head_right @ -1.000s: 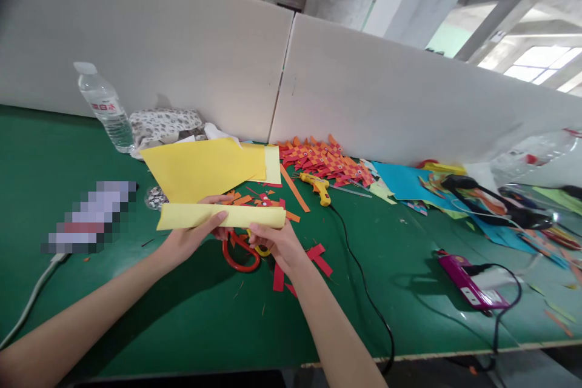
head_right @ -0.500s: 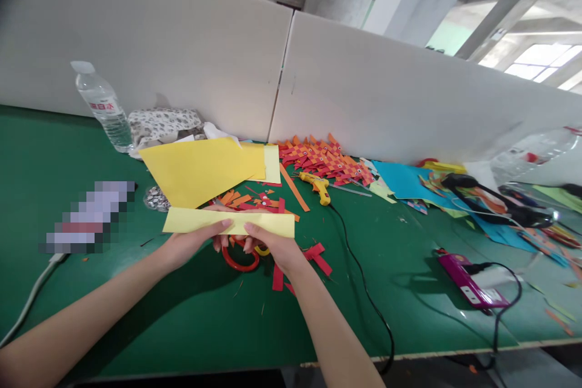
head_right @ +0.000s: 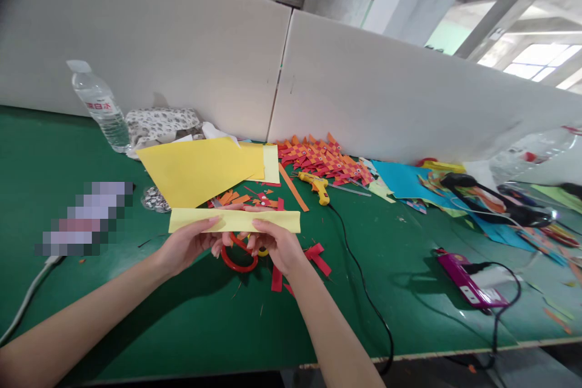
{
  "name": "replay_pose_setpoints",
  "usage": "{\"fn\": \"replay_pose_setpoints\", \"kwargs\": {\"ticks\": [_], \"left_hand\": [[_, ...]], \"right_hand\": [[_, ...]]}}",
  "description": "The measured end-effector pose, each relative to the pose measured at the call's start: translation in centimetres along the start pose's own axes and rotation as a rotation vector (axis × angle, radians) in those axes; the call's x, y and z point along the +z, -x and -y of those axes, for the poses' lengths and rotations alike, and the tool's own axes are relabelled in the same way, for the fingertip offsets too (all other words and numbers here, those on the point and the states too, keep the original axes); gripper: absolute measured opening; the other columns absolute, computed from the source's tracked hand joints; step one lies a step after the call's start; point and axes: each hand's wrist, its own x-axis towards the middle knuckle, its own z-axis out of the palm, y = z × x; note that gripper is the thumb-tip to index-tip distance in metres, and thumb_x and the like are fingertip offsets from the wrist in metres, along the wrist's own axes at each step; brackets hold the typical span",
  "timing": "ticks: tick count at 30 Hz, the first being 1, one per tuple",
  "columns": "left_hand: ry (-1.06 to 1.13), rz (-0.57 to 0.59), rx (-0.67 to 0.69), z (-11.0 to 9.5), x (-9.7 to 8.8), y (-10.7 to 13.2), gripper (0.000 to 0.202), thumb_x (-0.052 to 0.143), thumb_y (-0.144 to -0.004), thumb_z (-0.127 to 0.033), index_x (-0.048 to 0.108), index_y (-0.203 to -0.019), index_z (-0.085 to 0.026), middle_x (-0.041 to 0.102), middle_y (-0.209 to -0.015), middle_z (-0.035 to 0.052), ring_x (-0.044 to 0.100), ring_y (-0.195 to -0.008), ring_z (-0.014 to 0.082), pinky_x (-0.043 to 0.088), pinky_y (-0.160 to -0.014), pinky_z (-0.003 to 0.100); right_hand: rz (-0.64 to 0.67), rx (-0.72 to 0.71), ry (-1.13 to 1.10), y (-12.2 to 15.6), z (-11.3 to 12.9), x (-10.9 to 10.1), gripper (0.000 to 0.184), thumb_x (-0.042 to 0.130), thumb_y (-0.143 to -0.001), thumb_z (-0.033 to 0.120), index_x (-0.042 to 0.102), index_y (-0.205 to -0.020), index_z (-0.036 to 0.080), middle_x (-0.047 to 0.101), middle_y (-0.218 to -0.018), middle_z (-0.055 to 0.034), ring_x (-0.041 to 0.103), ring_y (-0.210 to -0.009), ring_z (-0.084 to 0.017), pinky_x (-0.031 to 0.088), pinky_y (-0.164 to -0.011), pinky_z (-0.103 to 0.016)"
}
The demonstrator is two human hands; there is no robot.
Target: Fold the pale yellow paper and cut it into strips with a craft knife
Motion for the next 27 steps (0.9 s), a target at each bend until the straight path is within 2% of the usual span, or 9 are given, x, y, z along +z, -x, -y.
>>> {"fn": "replay_pose_setpoints", "kwargs": {"ticks": [3, 7, 12, 15, 19, 22, 24, 27], "left_hand": [[0.017, -0.001, 0.049, 0.0, -0.3, 0.0, 0.044, 0.044, -0.088, -0.031, 0.055, -0.124, -0.009, 0.062, -0.056, 0.0030, 0.049, -0.044, 0.0098, 0.039, -0.047, 0.022], [0.037, -0.005, 0.114, 0.2, -0.4, -0.1, 0.033, 0.044, -0.086, -0.024, 0.063, -0.109, -0.011, 0.060, -0.050, 0.0019, 0.048, -0.040, 0.0100, 0.035, -0.043, 0.021], [0.126, 0.006, 0.125, 0.5, -0.1, -0.2, 0.016, 0.048, -0.079, -0.015, 0.063, -0.077, -0.015, 0.057, -0.049, -0.0003, 0.047, -0.041, 0.0083, 0.040, -0.047, 0.020], [0.176, 0.007, 0.114, 0.5, 0.0, -0.3, 0.014, 0.048, -0.076, -0.014, 0.060, -0.070, -0.015, 0.054, -0.047, -0.0012, 0.045, -0.040, 0.0077, 0.041, -0.047, 0.020], [0.178, -0.003, 0.063, 0.8, 0.1, -0.3, 0.014, 0.046, -0.078, -0.013, 0.057, -0.070, -0.015, 0.055, -0.049, -0.0014, 0.046, -0.041, 0.0075, 0.043, -0.047, 0.019], [0.155, 0.029, -0.004, 1.2, 0.3, -0.3, 0.012, 0.046, -0.082, -0.015, 0.055, -0.073, -0.016, 0.058, -0.052, -0.0009, 0.050, -0.043, 0.0084, 0.044, -0.048, 0.019], [0.131, 0.052, -0.026, 1.1, 0.4, -0.2, 0.011, 0.047, -0.085, -0.020, 0.057, -0.082, -0.016, 0.061, -0.056, 0.0001, 0.052, -0.044, 0.0095, 0.045, -0.048, 0.020], [0.055, 0.043, -0.031, 0.6, 0.6, -0.2, 0.028, 0.046, -0.089, -0.035, 0.056, -0.105, -0.014, 0.067, -0.068, 0.0045, 0.055, -0.046, 0.0110, 0.047, -0.048, 0.023]], "right_hand": [[-0.015, -0.049, -0.015, -0.1, 0.1, -0.1, 0.027, 0.059, -0.069, 0.028, 0.066, -0.094, 0.017, 0.065, -0.059, -0.0002, 0.045, -0.035, -0.009, 0.034, -0.035, -0.021], [-0.060, -0.099, -0.074, -0.4, 0.1, -0.2, 0.014, 0.056, -0.064, 0.023, 0.064, -0.075, 0.018, 0.064, -0.052, -0.0001, 0.034, -0.030, -0.007, 0.025, -0.035, -0.021], [-0.032, -0.122, -0.137, -0.6, 0.1, -0.2, 0.008, 0.054, -0.061, 0.021, 0.060, -0.066, 0.019, 0.061, -0.049, 0.0004, 0.036, -0.031, -0.008, 0.025, -0.036, -0.021], [0.013, -0.127, -0.129, -0.3, 0.1, 0.0, 0.009, 0.055, -0.064, 0.022, 0.060, -0.070, 0.019, 0.060, -0.051, 0.0009, 0.042, -0.035, -0.009, 0.030, -0.038, -0.022], [0.116, -0.086, -0.083, 0.2, -0.2, 0.4, 0.014, 0.059, -0.072, 0.025, 0.062, -0.085, 0.018, 0.059, -0.057, 0.0021, 0.047, -0.041, -0.009, 0.035, -0.041, -0.022], [0.167, -0.021, -0.012, 0.2, -0.6, 0.5, 0.015, 0.060, -0.075, 0.025, 0.064, -0.087, 0.017, 0.059, -0.055, 0.0028, 0.045, -0.040, -0.009, 0.033, -0.040, -0.021], [0.124, 0.011, 0.003, 0.0, -0.8, 0.3, 0.011, 0.061, -0.073, 0.025, 0.064, -0.077, 0.015, 0.057, -0.051, 0.0027, 0.043, -0.039, -0.008, 0.031, -0.040, -0.021], [-0.021, 0.034, -0.017, -0.4, -0.9, -0.2, 0.018, 0.064, -0.066, 0.026, 0.059, -0.054, 0.014, 0.052, -0.044, 0.0021, 0.039, -0.038, -0.007, 0.030, -0.041, -0.021]]}}
